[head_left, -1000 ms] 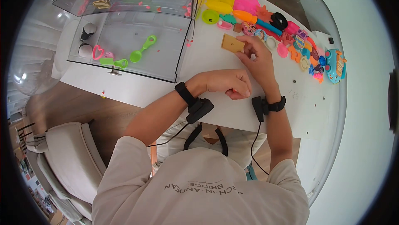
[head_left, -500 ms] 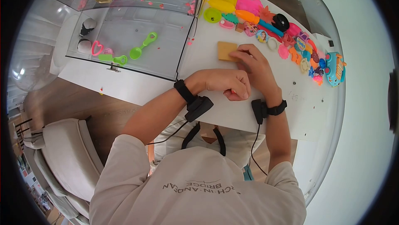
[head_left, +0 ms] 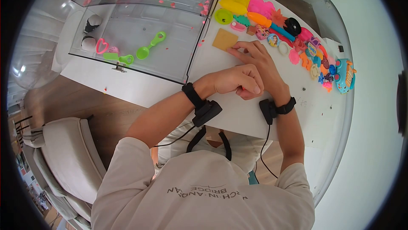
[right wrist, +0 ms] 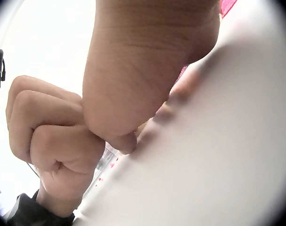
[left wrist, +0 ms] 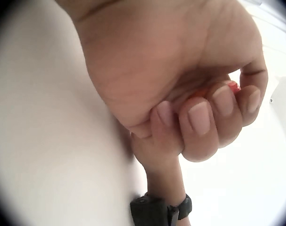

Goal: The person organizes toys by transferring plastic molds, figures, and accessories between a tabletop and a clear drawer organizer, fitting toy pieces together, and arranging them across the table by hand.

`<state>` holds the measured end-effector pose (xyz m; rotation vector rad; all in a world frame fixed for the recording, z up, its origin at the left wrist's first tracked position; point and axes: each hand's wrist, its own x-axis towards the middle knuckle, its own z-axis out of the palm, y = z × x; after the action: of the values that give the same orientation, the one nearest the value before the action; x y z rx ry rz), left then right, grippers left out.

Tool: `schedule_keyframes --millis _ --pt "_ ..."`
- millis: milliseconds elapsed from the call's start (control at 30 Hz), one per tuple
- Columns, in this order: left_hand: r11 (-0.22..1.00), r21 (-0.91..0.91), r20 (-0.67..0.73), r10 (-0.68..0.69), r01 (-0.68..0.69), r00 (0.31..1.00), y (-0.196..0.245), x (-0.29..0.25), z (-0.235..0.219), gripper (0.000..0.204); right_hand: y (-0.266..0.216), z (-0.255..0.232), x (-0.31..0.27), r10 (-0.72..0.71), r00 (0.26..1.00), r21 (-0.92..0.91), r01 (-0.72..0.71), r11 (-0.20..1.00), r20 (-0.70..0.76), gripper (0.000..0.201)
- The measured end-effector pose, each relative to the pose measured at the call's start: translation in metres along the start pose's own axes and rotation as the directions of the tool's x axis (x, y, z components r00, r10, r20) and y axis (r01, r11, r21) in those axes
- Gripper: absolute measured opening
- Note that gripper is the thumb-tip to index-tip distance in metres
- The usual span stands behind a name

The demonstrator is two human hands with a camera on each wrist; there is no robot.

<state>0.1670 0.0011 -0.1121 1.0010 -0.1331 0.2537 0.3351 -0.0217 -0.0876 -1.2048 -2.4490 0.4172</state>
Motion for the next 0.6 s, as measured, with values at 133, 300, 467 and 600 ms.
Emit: schedule_keyframes --millis 133,300,467,600 --pt "0.998 -0.053 0.028 0.042 -0.040 0.999 -0.001 0.001 0.000 0.044 0.009 0.011 0.006 -0.038 0.999 -0.064 0.036 0.997 -0.021 0.061" --pt "0.998 -0.056 0.035 0.024 -0.022 0.999 -0.001 0.001 0.000 0.044 0.009 0.015 0.015 -0.057 0.997 -0.061 0.053 0.997 -0.052 0.051" --pt "0.998 -0.066 0.050 0.013 -0.010 0.999 -0.001 0.002 0.001 0.044 0.009 0.016 0.018 -0.062 0.995 -0.057 0.057 0.997 -0.082 0.048" --pt "0.998 -0.061 0.050 0.021 -0.018 0.998 -0.002 0.003 0.001 0.045 0.009 0.017 0.019 -0.056 0.994 -0.035 0.053 0.998 -0.094 0.048"
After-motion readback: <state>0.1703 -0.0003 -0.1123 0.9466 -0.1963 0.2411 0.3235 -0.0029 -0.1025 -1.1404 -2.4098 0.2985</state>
